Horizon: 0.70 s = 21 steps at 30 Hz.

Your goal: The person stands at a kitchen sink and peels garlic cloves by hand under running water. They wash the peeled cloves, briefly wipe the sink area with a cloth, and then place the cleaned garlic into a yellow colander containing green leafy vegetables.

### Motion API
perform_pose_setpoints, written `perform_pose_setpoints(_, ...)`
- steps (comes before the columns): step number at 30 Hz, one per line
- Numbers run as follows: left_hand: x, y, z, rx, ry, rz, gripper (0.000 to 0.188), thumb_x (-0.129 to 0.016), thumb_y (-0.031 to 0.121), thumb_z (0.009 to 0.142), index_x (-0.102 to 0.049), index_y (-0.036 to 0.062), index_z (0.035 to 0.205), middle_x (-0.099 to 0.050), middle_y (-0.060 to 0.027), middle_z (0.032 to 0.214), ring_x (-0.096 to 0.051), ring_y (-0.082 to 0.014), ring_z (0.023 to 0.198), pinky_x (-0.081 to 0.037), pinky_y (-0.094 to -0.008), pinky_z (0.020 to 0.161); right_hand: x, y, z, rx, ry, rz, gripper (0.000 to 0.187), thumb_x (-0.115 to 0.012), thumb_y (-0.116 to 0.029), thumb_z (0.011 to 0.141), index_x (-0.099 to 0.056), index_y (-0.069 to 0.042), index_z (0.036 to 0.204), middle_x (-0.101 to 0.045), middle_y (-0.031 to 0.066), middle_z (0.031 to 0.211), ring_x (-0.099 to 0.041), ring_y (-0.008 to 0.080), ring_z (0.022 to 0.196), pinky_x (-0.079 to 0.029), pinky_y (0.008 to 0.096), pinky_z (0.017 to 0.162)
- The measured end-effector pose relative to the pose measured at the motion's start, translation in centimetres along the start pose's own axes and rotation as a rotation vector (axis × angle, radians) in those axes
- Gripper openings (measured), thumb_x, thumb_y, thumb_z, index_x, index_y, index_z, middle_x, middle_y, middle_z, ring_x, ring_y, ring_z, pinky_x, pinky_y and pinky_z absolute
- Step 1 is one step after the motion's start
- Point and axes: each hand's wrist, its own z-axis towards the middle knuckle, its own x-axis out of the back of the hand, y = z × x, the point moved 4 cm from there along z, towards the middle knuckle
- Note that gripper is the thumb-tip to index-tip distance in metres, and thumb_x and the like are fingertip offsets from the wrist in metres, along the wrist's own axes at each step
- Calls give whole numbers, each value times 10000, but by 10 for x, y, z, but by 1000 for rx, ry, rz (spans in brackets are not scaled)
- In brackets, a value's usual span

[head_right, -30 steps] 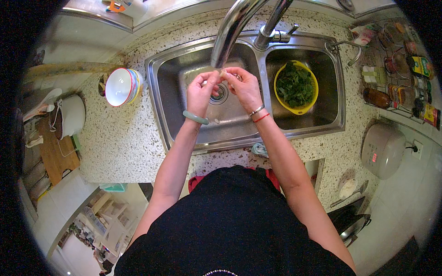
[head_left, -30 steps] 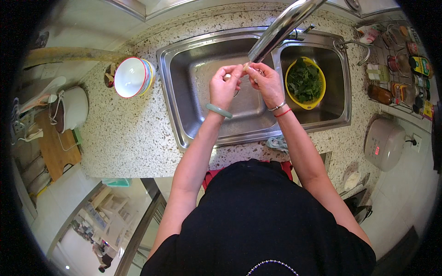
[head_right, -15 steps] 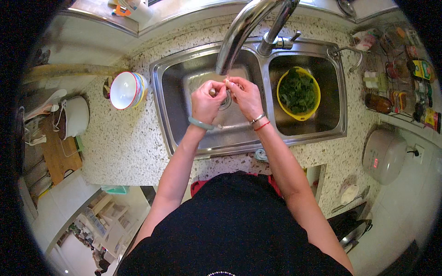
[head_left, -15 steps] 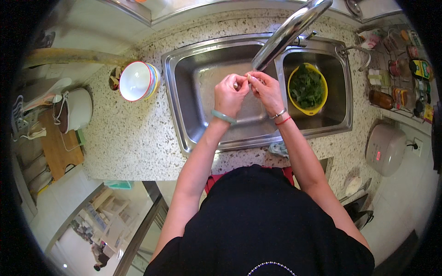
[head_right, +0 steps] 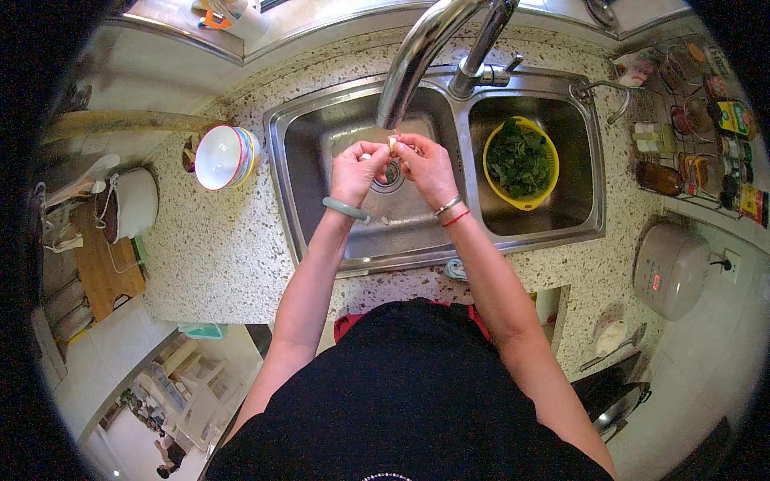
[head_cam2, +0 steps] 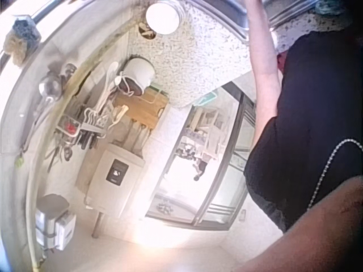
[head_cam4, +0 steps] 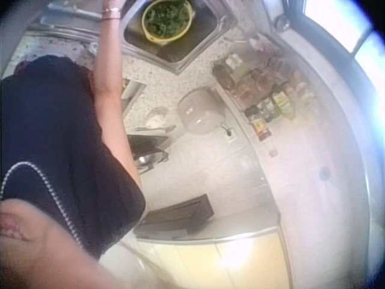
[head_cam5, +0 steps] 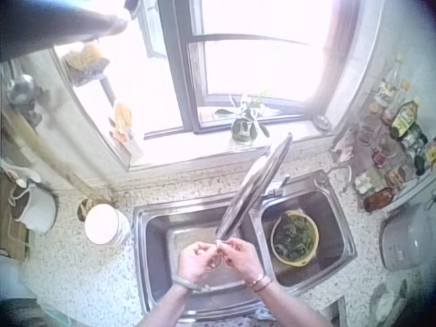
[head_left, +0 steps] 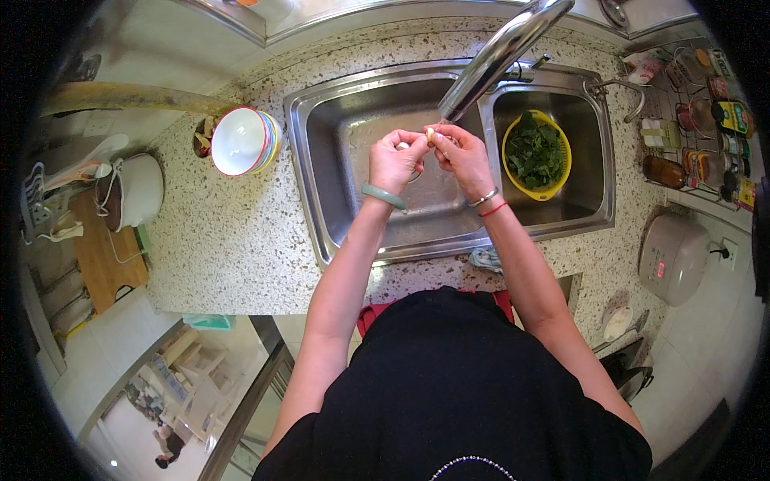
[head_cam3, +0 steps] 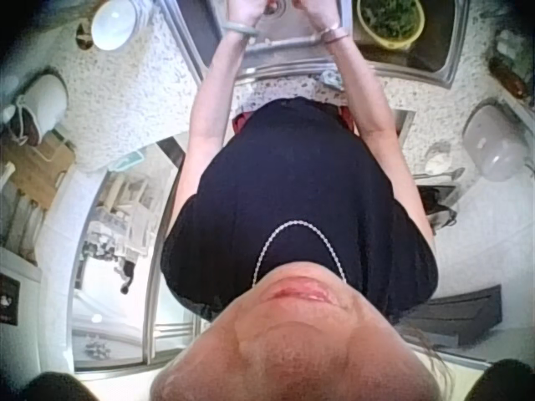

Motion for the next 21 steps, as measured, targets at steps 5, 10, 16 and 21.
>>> perform_pose_setpoints(5, -8, 12, -9, -193, 88, 245, 137, -692, 143, 773, -609, 34, 784, -587, -9, 601, -513, -49, 481, -413, -185, 441, -3, -1, -3, 106, 173, 16, 162, -616, -170, 856, -575, -35, 936, -484, -59, 648, -399, 9, 522, -274, 159, 434)
perform_pose_setpoints(10, -6, -2, -9, -114, 61, 36, 134, -681, 140, 777, -601, 33, 791, -594, -13, 612, -506, -47, 479, -415, -189, 445, 2, 7, 1, 203, 170, -192, 183, -617, -173, 848, -587, -15, 936, -584, -9, 717, -512, 43, 605, -415, 199, 515)
perform_pose_setpoints(16, -3, -11, -5, 7, 34, -198, 125, -673, 123, 779, -590, 32, 804, -592, -13, 624, -511, -48, 502, -419, -187, 455, -8, 3, -5, 352, 233, -431, 185, -602, -174, 858, -571, -7, 932, -610, 36, 778, -550, 81, 658, -453, 241, 569)
perform_pose_setpoints(21, -4, 6, -12, -223, 121, 253, 126, -675, 137, 778, -603, 34, 791, -606, -19, 646, -517, -53, 524, -424, -210, 483, -2, 8, -1, 267, 207, -280, 204, -615, -190, 850, -567, -14, 940, -615, 46, 795, -563, 86, 701, -457, 244, 615)
